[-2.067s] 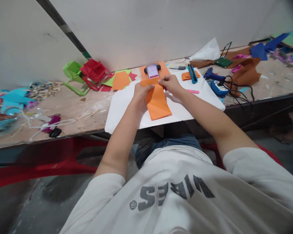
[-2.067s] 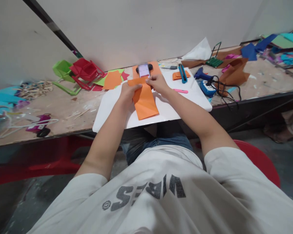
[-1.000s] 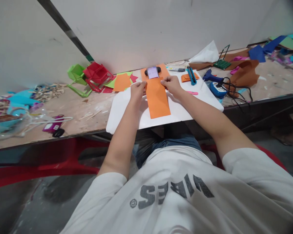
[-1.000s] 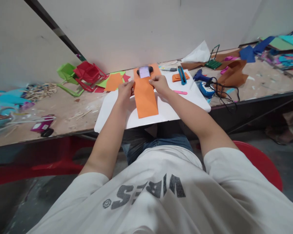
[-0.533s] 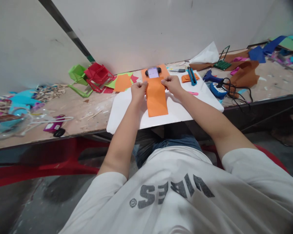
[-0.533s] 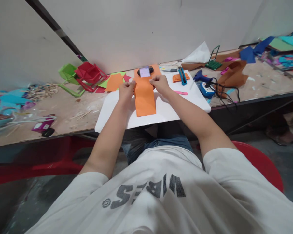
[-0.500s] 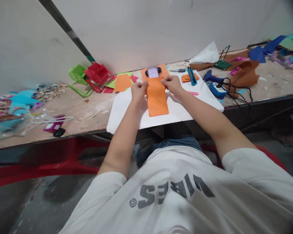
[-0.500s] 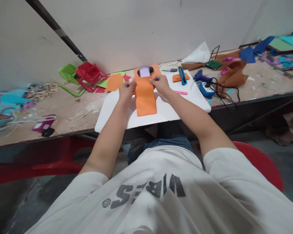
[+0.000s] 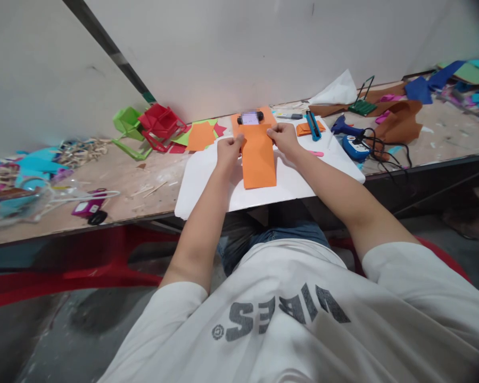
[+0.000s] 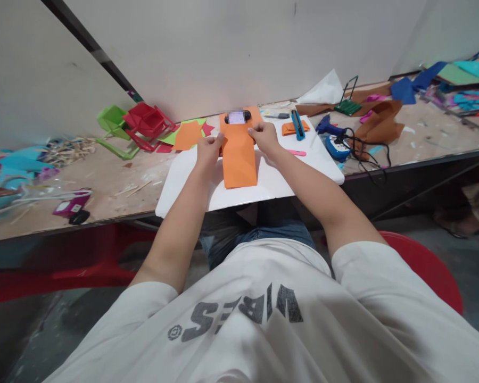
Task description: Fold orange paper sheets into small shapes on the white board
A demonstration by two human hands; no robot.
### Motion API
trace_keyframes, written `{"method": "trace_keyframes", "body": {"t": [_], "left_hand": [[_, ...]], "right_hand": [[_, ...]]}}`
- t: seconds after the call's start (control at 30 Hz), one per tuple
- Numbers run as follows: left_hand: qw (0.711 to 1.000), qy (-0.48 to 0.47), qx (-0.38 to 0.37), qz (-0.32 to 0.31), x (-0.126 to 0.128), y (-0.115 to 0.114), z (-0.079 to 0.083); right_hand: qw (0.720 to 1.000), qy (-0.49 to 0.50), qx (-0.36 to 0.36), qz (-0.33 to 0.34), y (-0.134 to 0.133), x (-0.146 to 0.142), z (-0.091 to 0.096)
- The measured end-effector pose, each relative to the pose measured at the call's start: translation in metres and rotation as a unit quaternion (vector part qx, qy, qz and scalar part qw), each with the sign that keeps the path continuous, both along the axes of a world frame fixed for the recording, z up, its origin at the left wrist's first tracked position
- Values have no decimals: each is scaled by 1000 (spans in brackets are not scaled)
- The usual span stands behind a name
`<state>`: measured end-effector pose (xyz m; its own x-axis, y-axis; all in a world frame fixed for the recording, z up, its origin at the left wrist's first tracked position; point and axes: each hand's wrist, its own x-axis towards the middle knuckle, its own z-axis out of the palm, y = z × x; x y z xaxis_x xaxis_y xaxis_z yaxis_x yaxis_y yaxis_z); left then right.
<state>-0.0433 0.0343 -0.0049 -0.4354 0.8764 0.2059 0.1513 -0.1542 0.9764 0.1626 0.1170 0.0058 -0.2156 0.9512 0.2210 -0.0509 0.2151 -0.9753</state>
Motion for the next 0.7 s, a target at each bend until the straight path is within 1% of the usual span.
{"method": "trace_keyframes", "body": {"t": [0.1, 0.23, 0.3, 0.37, 0.47, 0.53, 0.7], "left_hand": [[1000, 5, -10, -10, 8, -6, 3], [999, 21, 6, 25, 10, -8, 6], [999, 17, 5, 32, 10, -8, 6], [1000, 12, -1, 18, 11, -9, 7], [1000, 9, -9, -26, 13, -10, 7], [999, 16, -18, -38, 13, -10, 8], [998, 52, -35, 25, 12, -8, 8]], "right_hand": [[1000, 5, 1, -18, -1, 2, 2], [1000, 5, -11, -22, -2, 2, 4], [1000, 1, -12, -27, -2, 2, 4], [999, 1, -9, -31, -1, 2, 4], [999, 8, -3, -35, 1, 3, 4], [999, 13, 0, -37, 3, 4, 4], [999, 8, 0, -47, 4, 3, 4]]}}
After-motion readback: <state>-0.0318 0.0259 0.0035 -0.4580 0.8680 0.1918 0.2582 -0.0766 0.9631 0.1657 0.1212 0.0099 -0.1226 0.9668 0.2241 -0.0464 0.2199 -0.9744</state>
